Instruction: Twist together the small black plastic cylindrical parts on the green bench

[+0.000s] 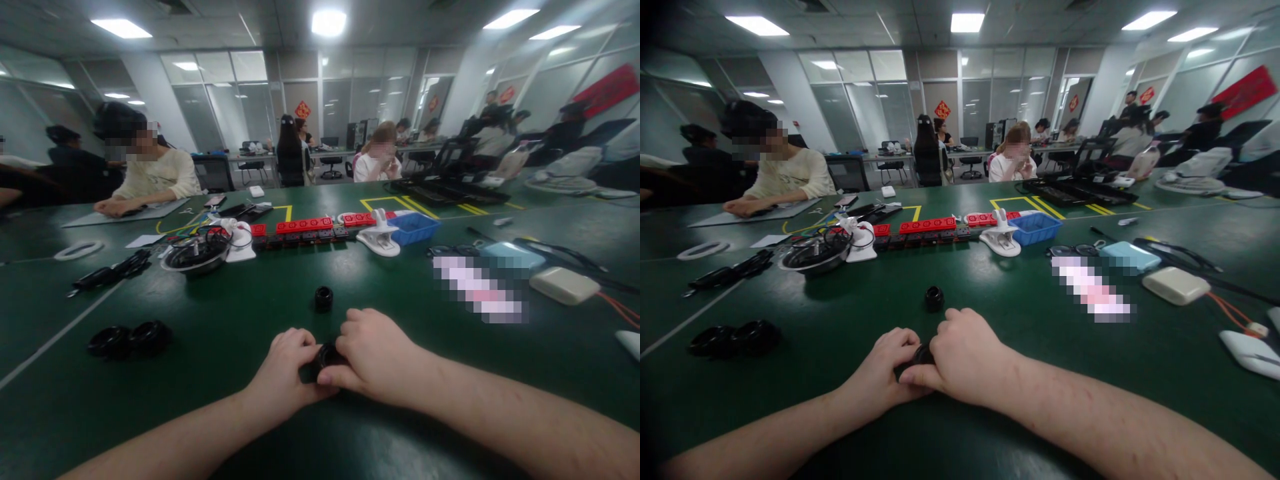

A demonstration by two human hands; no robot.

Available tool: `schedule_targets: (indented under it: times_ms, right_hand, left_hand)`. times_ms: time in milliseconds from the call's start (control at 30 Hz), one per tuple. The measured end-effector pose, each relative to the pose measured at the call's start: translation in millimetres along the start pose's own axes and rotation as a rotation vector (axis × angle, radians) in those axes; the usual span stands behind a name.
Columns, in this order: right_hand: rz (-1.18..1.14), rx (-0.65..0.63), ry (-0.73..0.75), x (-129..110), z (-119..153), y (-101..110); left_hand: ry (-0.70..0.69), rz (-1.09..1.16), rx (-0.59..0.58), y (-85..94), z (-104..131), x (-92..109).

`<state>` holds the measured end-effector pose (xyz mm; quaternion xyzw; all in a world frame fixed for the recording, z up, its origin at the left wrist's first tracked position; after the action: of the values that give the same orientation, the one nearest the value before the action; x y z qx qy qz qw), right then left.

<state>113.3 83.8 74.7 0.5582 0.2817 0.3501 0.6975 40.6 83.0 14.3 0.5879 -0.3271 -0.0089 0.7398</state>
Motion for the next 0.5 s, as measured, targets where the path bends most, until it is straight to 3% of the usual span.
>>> schedule_targets:
  times_ms: [500]
  right_hand:
    - [0.09,0.129,0.04,-7.8,0.7,-0.3]
  left_hand:
    - [-0.004,-0.015,-0.003,-2.9,-0.9,-2.7]
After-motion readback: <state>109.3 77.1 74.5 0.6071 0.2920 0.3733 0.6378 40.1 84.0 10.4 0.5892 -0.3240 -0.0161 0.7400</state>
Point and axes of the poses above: each hand's wrist, its own z-axis away from the middle knuckle, its own y-axis out of the back of the hand, x = y × z, the point moved 8 cm from there along -z, towards the middle knuckle, and after that the axes turned 11 degrees about -x, right-handed, at the moved point
